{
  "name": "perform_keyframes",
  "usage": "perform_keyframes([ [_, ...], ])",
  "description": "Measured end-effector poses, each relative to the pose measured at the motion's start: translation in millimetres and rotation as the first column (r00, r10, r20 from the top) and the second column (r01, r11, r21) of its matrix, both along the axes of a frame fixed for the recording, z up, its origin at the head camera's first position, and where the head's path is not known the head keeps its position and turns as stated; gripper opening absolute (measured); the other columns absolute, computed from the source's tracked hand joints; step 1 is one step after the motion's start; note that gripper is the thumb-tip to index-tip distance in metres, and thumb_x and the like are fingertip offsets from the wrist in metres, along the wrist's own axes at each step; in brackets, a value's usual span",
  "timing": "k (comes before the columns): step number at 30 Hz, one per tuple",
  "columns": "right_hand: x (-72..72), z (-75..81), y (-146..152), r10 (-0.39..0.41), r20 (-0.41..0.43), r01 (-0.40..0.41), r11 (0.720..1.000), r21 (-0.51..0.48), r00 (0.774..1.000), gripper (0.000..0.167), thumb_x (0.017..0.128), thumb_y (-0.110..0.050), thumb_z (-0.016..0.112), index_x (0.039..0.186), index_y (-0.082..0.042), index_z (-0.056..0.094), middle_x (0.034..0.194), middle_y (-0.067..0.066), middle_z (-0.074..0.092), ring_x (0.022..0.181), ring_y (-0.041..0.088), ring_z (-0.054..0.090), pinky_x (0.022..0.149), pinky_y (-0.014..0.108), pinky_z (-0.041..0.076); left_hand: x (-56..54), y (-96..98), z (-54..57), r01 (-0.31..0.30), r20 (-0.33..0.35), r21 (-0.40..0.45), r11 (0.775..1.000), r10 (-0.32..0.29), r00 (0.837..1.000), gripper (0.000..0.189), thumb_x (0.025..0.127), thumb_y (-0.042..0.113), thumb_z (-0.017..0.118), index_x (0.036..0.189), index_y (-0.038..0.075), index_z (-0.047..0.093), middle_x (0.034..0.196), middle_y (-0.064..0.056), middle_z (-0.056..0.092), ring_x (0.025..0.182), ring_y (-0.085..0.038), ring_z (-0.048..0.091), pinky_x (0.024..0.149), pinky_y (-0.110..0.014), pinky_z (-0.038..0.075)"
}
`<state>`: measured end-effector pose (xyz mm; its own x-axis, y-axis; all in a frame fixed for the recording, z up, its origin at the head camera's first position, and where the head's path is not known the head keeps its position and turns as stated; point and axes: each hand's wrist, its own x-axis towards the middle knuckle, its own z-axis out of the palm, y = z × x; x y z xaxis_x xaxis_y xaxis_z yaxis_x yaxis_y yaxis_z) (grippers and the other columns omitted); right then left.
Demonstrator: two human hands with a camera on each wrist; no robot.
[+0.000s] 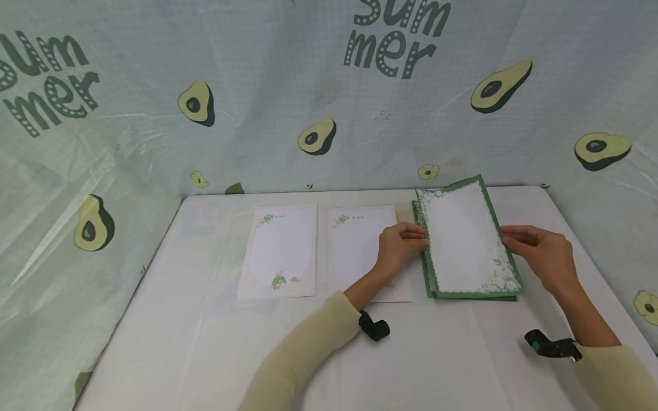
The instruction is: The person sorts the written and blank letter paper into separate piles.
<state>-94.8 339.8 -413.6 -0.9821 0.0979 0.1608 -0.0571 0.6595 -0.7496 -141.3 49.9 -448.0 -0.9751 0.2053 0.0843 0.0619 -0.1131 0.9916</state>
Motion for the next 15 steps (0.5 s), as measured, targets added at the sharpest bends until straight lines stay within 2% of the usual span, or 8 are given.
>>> perform_keyframes([
  [6,0.1,-6.6,3.3,-0.004,0.024,0.004,1.0,0.004,1.0,0.043,0.099,-0.03,0.069,0.127,0.002,0.069,0.097,-0.014,0.074,0.08,-0.019,0.058,0.064,0.008,0.049,-4.0,4.6,-3.3,-0.029,-0.013,-0.033,0.999,0.028,1.0,0.016,0.085,-0.004,0.079,0.101,-0.003,0.076,0.092,-0.014,0.077,0.077,-0.011,0.074,0.072,-0.023,0.062],
  [15,-3.8,-11.8,5.4,-0.004,0.029,0.005,1.0,-0.009,1.0,0.041,0.099,-0.027,0.07,0.128,0.003,0.068,0.099,-0.012,0.074,0.081,-0.019,0.058,0.064,0.007,0.05,-9.7,6.9,-5.7,-0.046,-0.007,-0.048,0.998,0.046,0.999,0.018,0.084,-0.006,0.079,0.102,-0.004,0.076,0.094,-0.015,0.077,0.078,-0.007,0.073,0.072,-0.022,0.062],
])
